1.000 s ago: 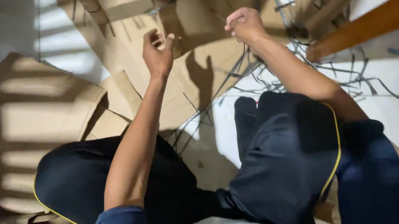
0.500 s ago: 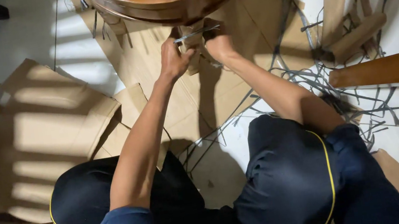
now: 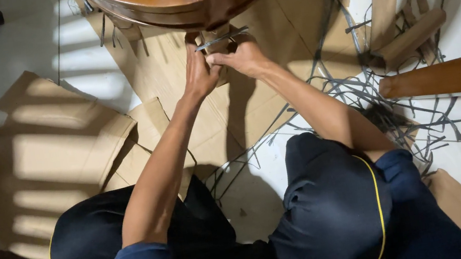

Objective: Wrap the legs of a wooden chair with cardboard strips and secure them with wire ties using a twisting hook

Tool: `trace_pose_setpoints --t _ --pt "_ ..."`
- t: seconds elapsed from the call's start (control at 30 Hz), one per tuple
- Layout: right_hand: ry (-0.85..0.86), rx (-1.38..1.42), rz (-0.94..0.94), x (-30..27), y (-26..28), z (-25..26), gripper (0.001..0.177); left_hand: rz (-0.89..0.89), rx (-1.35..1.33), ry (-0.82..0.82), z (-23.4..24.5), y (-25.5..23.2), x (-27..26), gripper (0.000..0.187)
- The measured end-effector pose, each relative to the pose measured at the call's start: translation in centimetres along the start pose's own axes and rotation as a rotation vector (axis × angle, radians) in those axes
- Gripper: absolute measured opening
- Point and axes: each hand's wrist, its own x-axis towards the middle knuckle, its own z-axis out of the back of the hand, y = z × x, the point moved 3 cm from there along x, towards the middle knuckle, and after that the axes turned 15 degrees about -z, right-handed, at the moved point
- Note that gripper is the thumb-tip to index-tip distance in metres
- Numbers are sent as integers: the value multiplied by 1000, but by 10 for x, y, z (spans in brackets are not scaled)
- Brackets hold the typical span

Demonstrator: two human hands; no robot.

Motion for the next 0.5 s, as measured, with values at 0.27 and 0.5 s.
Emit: trace_pose_setpoints --t 0.27,0.5 --pt "299 -133 -196 21 -22 0 19 -178 236 121 41 0 7 21" --pt "-52 -276 92 -13 9 9 24 -47 307 -182 79 -84 8 14"
